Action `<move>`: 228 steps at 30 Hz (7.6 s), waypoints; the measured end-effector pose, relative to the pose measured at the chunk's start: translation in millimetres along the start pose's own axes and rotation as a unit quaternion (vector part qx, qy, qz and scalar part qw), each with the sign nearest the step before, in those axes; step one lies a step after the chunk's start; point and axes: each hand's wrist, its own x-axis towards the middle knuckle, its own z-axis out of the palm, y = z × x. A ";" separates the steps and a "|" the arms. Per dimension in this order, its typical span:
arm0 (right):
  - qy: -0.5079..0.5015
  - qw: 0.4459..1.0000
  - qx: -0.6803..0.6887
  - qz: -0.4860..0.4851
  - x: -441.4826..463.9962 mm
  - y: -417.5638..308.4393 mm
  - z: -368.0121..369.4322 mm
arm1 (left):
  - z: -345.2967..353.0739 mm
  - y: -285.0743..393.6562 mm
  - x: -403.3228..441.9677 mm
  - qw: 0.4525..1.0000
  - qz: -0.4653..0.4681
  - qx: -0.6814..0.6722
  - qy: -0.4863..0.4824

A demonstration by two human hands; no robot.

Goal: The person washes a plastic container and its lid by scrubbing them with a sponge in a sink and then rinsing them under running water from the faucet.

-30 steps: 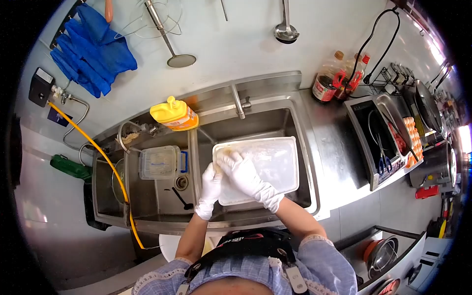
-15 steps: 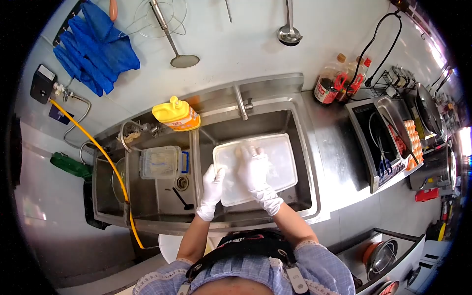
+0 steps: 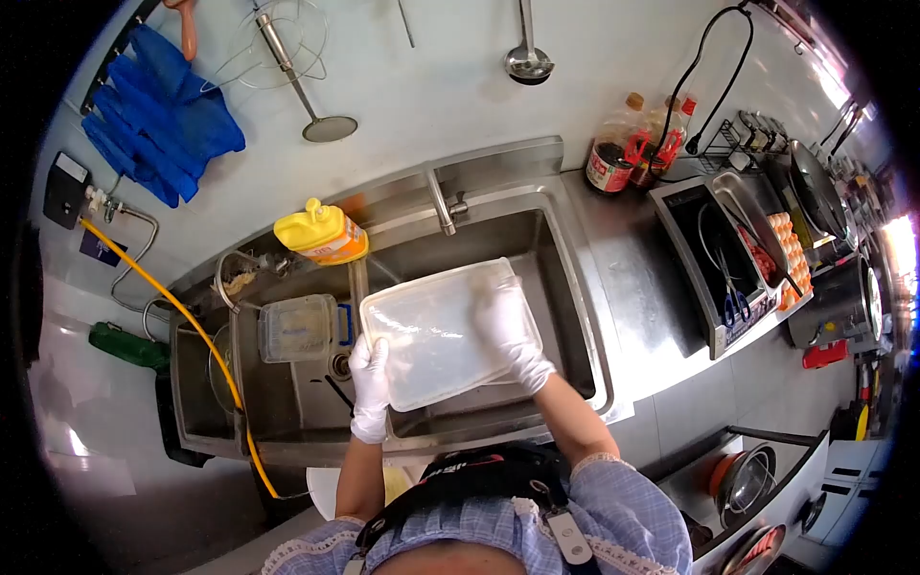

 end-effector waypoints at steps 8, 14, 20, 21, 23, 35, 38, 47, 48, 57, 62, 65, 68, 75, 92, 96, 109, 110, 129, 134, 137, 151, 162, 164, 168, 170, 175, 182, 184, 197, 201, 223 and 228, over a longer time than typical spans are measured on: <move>0.055 0.978 0.176 -0.100 20.9 -85.6 -47.6 | -11.2 -17.9 4.8 0.968 0.084 0.238 0.013; -0.167 0.954 0.056 -0.242 28.0 -82.9 -60.6 | -15.0 -10.7 11.7 0.867 0.290 0.403 -0.031; -0.124 0.940 0.003 -0.318 11.4 -73.8 -53.0 | -20.6 -11.7 18.3 0.829 0.339 0.444 -0.033; -0.160 0.932 0.018 -0.324 9.1 -88.3 -56.2 | -18.2 -12.7 17.5 0.831 0.335 0.443 -0.034; -0.178 0.930 -0.004 -0.322 14.6 -105.0 -75.4 | -12.3 -7.6 20.2 0.817 0.359 0.447 -0.062; -0.140 0.975 0.057 -0.164 11.2 -12.4 -23.4 | -17.0 -10.6 15.0 0.925 0.198 0.325 -0.021; -0.137 0.983 0.025 -0.120 11.4 -14.9 -27.0 | -20.3 -13.3 20.8 0.961 0.075 0.266 -0.028; -0.193 0.976 -0.023 -0.098 19.5 -20.7 -31.5 | -28.7 -28.1 29.0 0.987 -0.014 0.159 0.005; -0.197 0.977 -0.009 -0.083 18.8 -19.7 -32.6 | -32.1 -34.6 29.2 0.988 -0.021 0.155 0.010; -0.017 0.990 0.094 -0.100 11.0 -50.2 -29.5 | -22.7 -20.0 23.5 0.987 -0.028 0.156 -0.019; -0.086 0.976 0.051 -0.195 -3.0 -72.5 -1.7 | -6.2 -36.3 10.0 0.976 0.021 0.217 0.002; -0.054 0.986 -0.001 -0.155 -2.5 -82.8 9.7 | 2.9 -36.1 0.8 0.944 0.119 0.308 -0.002; -0.033 0.990 0.009 -0.137 -0.1 -93.9 2.1 | 2.0 -29.3 -3.4 0.957 0.058 0.286 -0.005; -0.089 0.947 -0.001 -0.309 -8.5 -96.5 -13.9 | -8.1 -30.0 8.5 0.975 0.062 0.211 -0.018; 0.014 0.998 -0.023 -0.053 -4.8 -107.5 -13.7 | 14.3 -40.0 -3.8 0.993 0.037 0.116 0.006; -0.003 1.000 -0.022 -0.019 -8.9 -65.1 0.5 | 11.6 -29.7 -3.7 0.996 0.017 0.087 -0.001; -0.070 0.954 0.288 -0.041 19.6 -89.8 -81.1 | -6.4 -26.8 12.6 0.902 0.227 0.366 -0.023; -0.090 0.962 0.227 -0.119 26.0 -97.0 -94.2 | -4.6 -18.2 15.1 0.860 0.289 0.417 -0.051; -0.072 0.960 -0.091 -0.253 -41.9 -62.5 -36.5 | 9.3 -50.3 2.5 0.965 -0.038 0.052 0.255; -0.175 0.953 -0.002 -0.248 -79.7 -84.5 -16.8 | -5.2 -70.6 -3.0 0.905 -0.308 -0.276 0.096; -0.242 0.931 0.148 -0.230 -78.1 -90.1 -20.1 | -7.3 -40.1 -9.1 0.866 -0.436 -0.225 0.097; -0.143 0.977 -0.008 -0.156 -43.0 -46.7 35.9 | -25.5 -71.4 -26.7 0.921 -0.199 -0.319 -0.105; -0.217 0.917 0.136 -0.307 -23.8 -104.7 -9.0 | -2.0 -72.7 -39.0 0.959 -0.132 -0.221 -0.120; -0.225 0.901 0.130 -0.348 -18.6 -108.0 -11.3 | -9.7 -83.1 -37.5 0.978 -0.110 -0.130 -0.120; -0.203 0.944 0.121 -0.231 16.5 -85.4 -32.1 | -15.0 -55.2 -39.9 0.968 -0.144 -0.078 -0.190; -0.037 0.982 0.087 -0.164 37.5 -28.7 1.2 | -9.7 -29.8 -47.5 0.968 -0.146 -0.050 -0.198; -0.114 0.956 0.067 -0.262 5.4 -45.6 1.4 | -13.4 -25.1 -42.6 0.969 -0.163 0.024 -0.183; -0.047 0.945 -0.004 -0.323 53.5 -29.9 -22.0 | -31.8 -17.9 -44.5 0.977 -0.144 -0.007 -0.158; -0.052 0.984 0.124 -0.121 56.3 -11.1 -1.2 | -29.7 -14.9 -46.6 0.977 -0.140 -0.028 -0.158; -0.045 0.987 -0.031 -0.152 34.4 -42.2 -14.4 | -14.0 -13.0 -34.8 0.963 -0.183 -0.153 -0.128; -0.056 0.996 0.029 -0.069 19.3 -43.9 9.0 | -19.5 -40.0 -31.8 0.982 -0.110 -0.103 -0.113; -0.191 0.896 0.388 0.102 -74.6 -29.7 45.5 | -38.8 -82.8 -26.8 0.984 -0.152 -0.096 0.015; -0.213 0.918 0.187 0.279 -84.9 45.2 49.9 | -43.0 -96.8 -35.9 0.942 -0.290 -0.165 0.016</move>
